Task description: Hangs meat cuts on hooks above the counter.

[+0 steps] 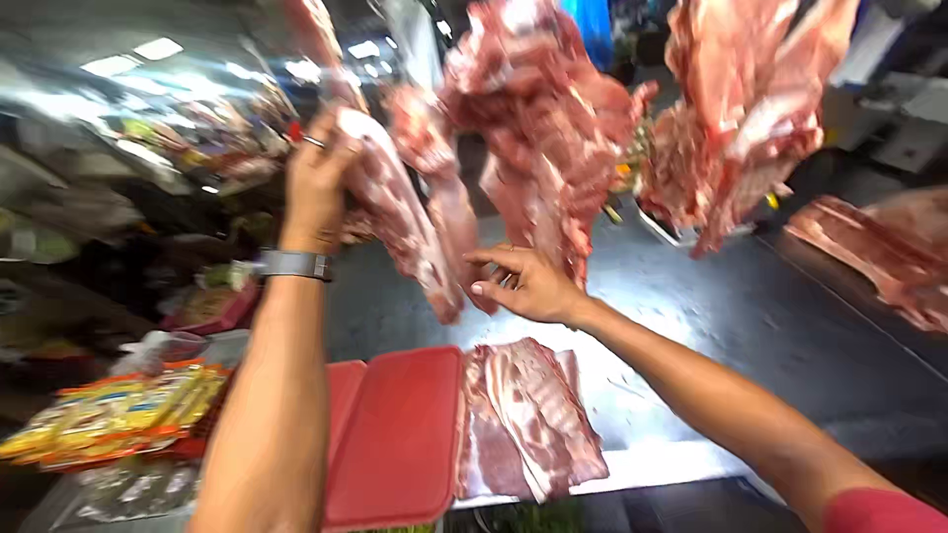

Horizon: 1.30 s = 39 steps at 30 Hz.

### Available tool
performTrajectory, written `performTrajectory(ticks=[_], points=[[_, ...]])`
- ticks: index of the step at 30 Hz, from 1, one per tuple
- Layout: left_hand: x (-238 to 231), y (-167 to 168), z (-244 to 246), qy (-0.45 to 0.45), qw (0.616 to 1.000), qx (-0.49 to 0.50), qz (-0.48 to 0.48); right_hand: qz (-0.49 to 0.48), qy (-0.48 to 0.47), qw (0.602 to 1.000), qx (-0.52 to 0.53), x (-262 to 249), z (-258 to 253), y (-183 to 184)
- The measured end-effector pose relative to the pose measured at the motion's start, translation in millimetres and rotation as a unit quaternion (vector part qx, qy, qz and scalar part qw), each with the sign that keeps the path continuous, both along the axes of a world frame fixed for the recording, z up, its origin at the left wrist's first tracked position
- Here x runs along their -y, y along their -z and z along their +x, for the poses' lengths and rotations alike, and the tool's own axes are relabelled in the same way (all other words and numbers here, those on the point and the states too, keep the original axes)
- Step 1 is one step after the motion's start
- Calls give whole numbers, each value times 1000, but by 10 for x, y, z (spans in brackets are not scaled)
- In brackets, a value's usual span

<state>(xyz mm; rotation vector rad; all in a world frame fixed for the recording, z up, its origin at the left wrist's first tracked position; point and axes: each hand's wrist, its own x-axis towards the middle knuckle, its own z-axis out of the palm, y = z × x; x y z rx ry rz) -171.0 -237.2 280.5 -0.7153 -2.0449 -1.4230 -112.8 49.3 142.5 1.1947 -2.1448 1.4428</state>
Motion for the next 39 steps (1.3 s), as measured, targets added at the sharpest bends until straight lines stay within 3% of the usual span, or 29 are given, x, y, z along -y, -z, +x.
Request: performTrajectory(ticks=[2,5,9,13,16,21,25,28,32,36,39], points=[[55,219,84,-58,998,-1,-14,30,-6,996,85,-512,35,430],[81,947,424,-161,987,-26,-2,113,83,974,181,-1397,33,1209],[-509,2317,1106,-212,973,33,89,306,241,865,316,-2349,88,2294],[-1124,3791,1418,-231,915,301,140,417,297,766,387,-2810,-14,3235],[-1404,4368,1519,-276,855,426,109,446,329,729,401,-2894,-179,3548],[-1392,4533,1459,-328,796,509,-10,537,321,677,387,-2802,-355,3635],[-1409,4468,1811,-321,739,584,-96,571,308,659,380,-2751,-397,3596],[-1775,4400,2306,-348,679,633,-130,589,297,654,371,-2762,-424,3579],[-2362,4608,2577,-429,628,644,-86,627,263,647,345,-2775,-514,3592],[-2551,4764,2526,-479,617,619,-81,667,213,626,344,-2768,-627,3480],[-2720,4787,2461,-475,641,592,-112,664,214,620,359,-2807,-620,3538]])
